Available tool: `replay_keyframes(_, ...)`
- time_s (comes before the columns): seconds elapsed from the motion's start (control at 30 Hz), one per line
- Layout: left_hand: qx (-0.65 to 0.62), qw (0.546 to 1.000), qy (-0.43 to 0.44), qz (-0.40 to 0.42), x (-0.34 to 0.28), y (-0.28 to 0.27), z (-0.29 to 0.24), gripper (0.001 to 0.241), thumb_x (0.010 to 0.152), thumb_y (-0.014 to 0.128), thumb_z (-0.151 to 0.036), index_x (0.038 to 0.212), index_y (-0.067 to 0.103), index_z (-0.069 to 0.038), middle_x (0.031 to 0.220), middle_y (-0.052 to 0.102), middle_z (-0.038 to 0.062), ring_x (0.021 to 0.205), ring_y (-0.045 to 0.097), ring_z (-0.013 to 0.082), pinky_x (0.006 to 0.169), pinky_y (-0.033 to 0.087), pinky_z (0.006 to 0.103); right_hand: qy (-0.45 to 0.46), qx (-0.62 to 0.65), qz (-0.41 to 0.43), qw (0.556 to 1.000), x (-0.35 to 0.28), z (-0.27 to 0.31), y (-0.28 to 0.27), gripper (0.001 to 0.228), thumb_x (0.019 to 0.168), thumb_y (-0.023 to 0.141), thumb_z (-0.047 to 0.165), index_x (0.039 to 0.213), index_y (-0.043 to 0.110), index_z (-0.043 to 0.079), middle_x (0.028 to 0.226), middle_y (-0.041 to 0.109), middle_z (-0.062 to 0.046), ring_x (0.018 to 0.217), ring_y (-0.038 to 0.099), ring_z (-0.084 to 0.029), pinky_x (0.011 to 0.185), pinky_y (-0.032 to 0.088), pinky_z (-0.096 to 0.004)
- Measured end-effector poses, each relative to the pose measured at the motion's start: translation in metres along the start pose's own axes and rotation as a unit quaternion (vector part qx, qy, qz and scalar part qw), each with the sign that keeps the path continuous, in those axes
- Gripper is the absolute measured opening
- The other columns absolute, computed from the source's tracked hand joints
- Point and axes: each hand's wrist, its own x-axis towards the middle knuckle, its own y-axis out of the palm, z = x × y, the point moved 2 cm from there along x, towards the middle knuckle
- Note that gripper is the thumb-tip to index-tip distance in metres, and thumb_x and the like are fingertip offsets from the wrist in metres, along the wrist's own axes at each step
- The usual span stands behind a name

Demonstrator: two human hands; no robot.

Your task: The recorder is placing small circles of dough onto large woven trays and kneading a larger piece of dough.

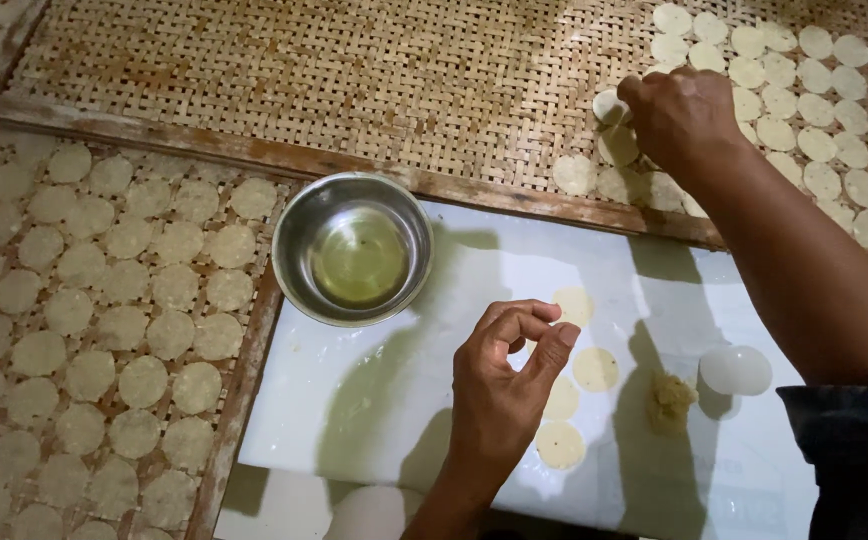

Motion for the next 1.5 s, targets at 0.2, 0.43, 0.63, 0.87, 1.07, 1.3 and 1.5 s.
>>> replay_keyframes(0.2,-0.002,1.0,-0.029,-0.009,0.002,-0.005,-0.007,0.013,0.095,0.072,-0.021,0.099,0.07,-0.009,0.107,0.076,0.006,0.1,0.072,0.0171,0.091,0.054,0.034,0.014,0.022,-0.04,0.999,-0.034,0.015,-0.057,0.028,0.095,0.071,0.027,0.122,0.072,0.02,0.11,0.074,-0.006,0.073,0.071,-0.02,0.054,0.057,-0.033)
replay_keyframes(0.43,-0.012,1.0,-0.002,-0.001,-0.001,-0.008,-0.002,0.012,0.091,0.075,-0.011,0.1,0.067,-0.008,0.112,0.076,0.004,0.102,0.072,0.0156,0.091,0.054,0.0332,-0.019,0.395,0.102,0.913,-0.159,0.048,-0.061,0.02,0.084,0.075,0.011,0.103,0.077,0.017,0.097,0.079,-0.003,0.079,0.076,-0.018,0.068,0.063,-0.035)
replay_keyframes(0.63,-0.013,1.0,0.023,0.008,-0.001,-0.006,0.001,0.011,0.09,0.077,-0.01,0.098,0.069,-0.008,0.114,0.075,0.004,0.108,0.07,0.0153,0.091,0.053,0.0333,-0.062,0.356,0.162,0.918,-0.233,0.086,-0.041,0.027,0.076,0.083,0.031,0.094,0.071,0.015,0.084,0.071,-0.006,0.076,0.071,-0.025,0.066,0.058,-0.041)
replay_keyframes(0.87,-0.001,1.0,-0.008,-0.003,0.001,-0.006,0.003,0.012,0.089,0.077,-0.014,0.097,0.069,-0.01,0.115,0.075,0.003,0.102,0.071,0.0137,0.09,0.054,0.0316,-0.068,0.345,0.058,0.934,-0.249,0.104,-0.042,0.026,0.072,0.082,0.028,0.082,0.066,0.011,0.081,0.067,-0.007,0.081,0.068,-0.029,0.064,0.058,-0.045)
replay_keyframes(1.07,-0.006,1.0,-0.014,-0.002,0.003,-0.006,0.005,0.012,0.088,0.077,-0.014,0.096,0.068,-0.01,0.116,0.075,0.003,0.1,0.071,0.014,0.089,0.054,0.0321,-0.07,0.324,0.036,0.943,-0.25,0.108,-0.046,0.022,0.075,0.079,0.021,0.089,0.066,0.01,0.083,0.067,-0.008,0.081,0.068,-0.03,0.062,0.058,-0.045)
replay_keyframes(1.3,-0.002,1.0,-0.026,0.003,0.003,-0.007,0.002,0.012,0.089,0.076,-0.014,0.096,0.068,-0.01,0.116,0.075,0.003,0.102,0.071,0.014,0.091,0.054,0.033,0.027,0.454,0.187,0.871,-0.241,0.094,-0.031,0.02,0.083,0.075,0.018,0.103,0.073,0.015,0.09,0.076,-0.003,0.079,0.075,-0.019,0.069,0.062,-0.035)
replay_keyframes(1.5,0.0,1.0,-0.028,0.004,0.003,-0.007,0.002,0.012,0.088,0.077,-0.013,0.096,0.069,-0.01,0.117,0.074,0.002,0.104,0.071,0.0145,0.092,0.054,0.0338,0.095,0.639,0.262,0.717,-0.231,0.05,0.01,0.014,0.088,0.073,0.013,0.1,0.078,0.009,0.093,0.081,-0.005,0.087,0.074,-0.015,0.082,0.063,-0.033)
